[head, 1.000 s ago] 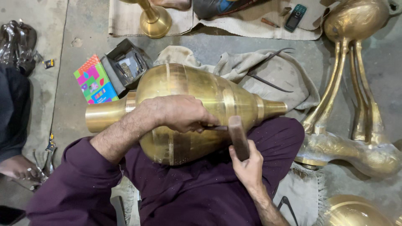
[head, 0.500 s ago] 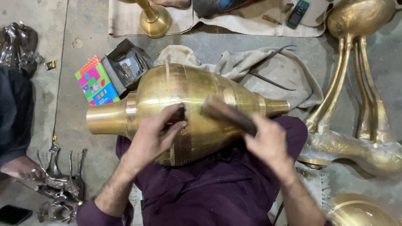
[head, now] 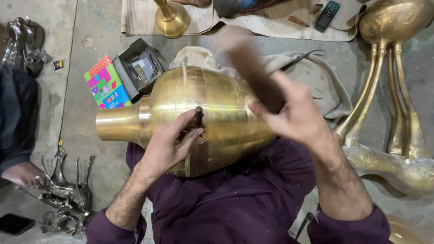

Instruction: The person sits on the floor with a large brass vessel on their lap. They hold a small punch against the vessel's seam with one hand and repeatedly strike it with a wooden mallet held in the other hand, repositioning the punch and rotating the vessel to work along the joint.

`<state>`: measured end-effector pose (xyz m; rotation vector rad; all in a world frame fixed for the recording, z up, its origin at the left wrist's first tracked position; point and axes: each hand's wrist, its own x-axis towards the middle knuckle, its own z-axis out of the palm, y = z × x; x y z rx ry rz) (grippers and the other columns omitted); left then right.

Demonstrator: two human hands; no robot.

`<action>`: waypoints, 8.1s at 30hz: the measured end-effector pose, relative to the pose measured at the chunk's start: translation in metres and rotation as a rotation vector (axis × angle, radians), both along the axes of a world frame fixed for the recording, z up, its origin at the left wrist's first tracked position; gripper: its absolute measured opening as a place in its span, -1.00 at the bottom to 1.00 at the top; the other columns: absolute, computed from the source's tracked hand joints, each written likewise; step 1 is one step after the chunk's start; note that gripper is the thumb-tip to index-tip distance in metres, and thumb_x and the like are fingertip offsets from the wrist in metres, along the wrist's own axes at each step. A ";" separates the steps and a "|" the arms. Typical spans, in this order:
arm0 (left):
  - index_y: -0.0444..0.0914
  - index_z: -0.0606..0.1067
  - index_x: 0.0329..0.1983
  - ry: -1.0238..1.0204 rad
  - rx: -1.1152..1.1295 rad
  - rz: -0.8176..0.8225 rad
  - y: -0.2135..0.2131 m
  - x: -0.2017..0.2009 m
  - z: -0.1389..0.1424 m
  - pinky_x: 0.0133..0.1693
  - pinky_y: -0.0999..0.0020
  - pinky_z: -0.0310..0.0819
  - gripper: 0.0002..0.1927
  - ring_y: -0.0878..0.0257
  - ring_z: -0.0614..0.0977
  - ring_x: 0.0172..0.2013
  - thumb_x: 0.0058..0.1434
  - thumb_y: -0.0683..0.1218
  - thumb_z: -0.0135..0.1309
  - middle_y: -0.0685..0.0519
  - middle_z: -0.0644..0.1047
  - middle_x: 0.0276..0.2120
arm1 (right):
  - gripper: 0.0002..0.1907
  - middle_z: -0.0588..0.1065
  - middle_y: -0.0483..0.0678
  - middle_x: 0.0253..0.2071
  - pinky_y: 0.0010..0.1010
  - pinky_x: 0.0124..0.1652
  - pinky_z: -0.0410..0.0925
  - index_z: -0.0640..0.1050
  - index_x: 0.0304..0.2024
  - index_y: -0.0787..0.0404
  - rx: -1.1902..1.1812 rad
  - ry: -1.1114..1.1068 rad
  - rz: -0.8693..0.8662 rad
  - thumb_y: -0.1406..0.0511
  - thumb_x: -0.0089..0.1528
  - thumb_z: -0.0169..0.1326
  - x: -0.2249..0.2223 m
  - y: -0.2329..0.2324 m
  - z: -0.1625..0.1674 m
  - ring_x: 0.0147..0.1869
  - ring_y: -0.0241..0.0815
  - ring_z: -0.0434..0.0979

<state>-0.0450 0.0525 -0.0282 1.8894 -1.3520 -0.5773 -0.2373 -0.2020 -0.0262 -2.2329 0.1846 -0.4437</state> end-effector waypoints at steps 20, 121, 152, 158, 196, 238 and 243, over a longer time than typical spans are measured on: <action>-0.14 0.43 0.26 -0.014 0.310 -0.629 -0.069 0.029 0.024 -0.21 0.02 0.58 -0.49 -0.09 0.70 -0.27 0.22 -0.09 0.17 -0.12 0.66 -0.22 | -0.74 0.53 -0.13 -0.23 -0.51 -0.11 0.41 0.52 -0.06 0.29 0.567 -0.050 -0.668 0.36 0.25 0.27 -0.065 0.101 -0.096 -0.17 -0.34 0.52; 0.19 0.34 0.35 -0.094 0.832 -1.314 -0.145 0.031 0.018 -0.05 0.10 0.51 -0.45 0.28 0.66 -0.13 0.28 0.04 0.10 0.20 0.66 -0.18 | -0.64 0.56 -0.10 -0.33 -0.47 -0.22 0.43 0.51 -0.11 0.29 0.628 0.229 -0.878 0.35 0.11 0.35 -0.099 0.181 -0.124 -0.28 -0.32 0.54; 0.17 0.37 0.35 -0.010 0.610 -1.168 -0.129 0.047 0.020 -0.17 0.10 0.56 -0.38 0.18 0.69 -0.24 0.19 -0.02 0.18 0.15 0.69 -0.18 | -0.68 0.56 -0.05 -0.40 -0.45 -0.32 0.43 0.49 -0.31 0.34 0.334 0.392 -0.912 0.38 0.06 0.40 -0.079 0.169 -0.102 -0.32 -0.34 0.63; 0.05 0.43 0.29 0.069 0.594 -0.975 -0.113 0.052 0.028 -0.24 0.12 0.60 -0.55 0.14 0.73 -0.34 0.31 0.00 0.10 0.06 0.69 -0.29 | -0.65 0.58 0.01 -0.30 -0.48 -0.25 0.43 0.52 -0.16 0.35 0.158 0.169 -0.727 0.38 0.07 0.36 -0.084 0.140 -0.096 -0.24 -0.37 0.58; 0.01 0.43 0.29 0.006 0.383 -1.203 -0.113 0.058 0.016 -0.20 -0.02 0.51 -0.52 -0.06 0.68 -0.24 0.28 -0.01 0.11 -0.06 0.67 -0.24 | -0.61 0.54 0.09 -0.24 -0.31 -0.15 0.44 0.51 -0.12 0.35 0.311 -0.015 -0.877 0.40 0.06 0.35 -0.077 0.165 -0.107 -0.14 -0.22 0.55; -0.29 0.38 0.24 0.254 0.007 0.068 0.008 0.015 0.005 -0.07 0.33 0.74 -0.54 0.19 0.77 -0.12 0.31 -0.14 0.20 -0.09 0.68 -0.13 | -0.75 0.49 -0.21 -0.57 -0.37 -0.46 0.43 0.49 -0.21 0.06 -0.766 0.855 -0.017 0.06 0.35 0.12 0.031 -0.008 0.083 -0.59 -0.31 0.50; -0.22 0.37 0.30 0.080 -0.081 -0.325 -0.014 0.035 0.020 -0.12 0.18 0.66 -0.53 0.06 0.74 -0.18 0.34 -0.15 0.16 -0.10 0.66 -0.14 | -0.76 0.52 -0.07 -0.50 -0.22 -0.42 0.46 0.48 -0.19 0.15 -0.443 0.850 -0.141 0.24 0.15 0.21 0.004 0.006 0.029 -0.51 -0.14 0.55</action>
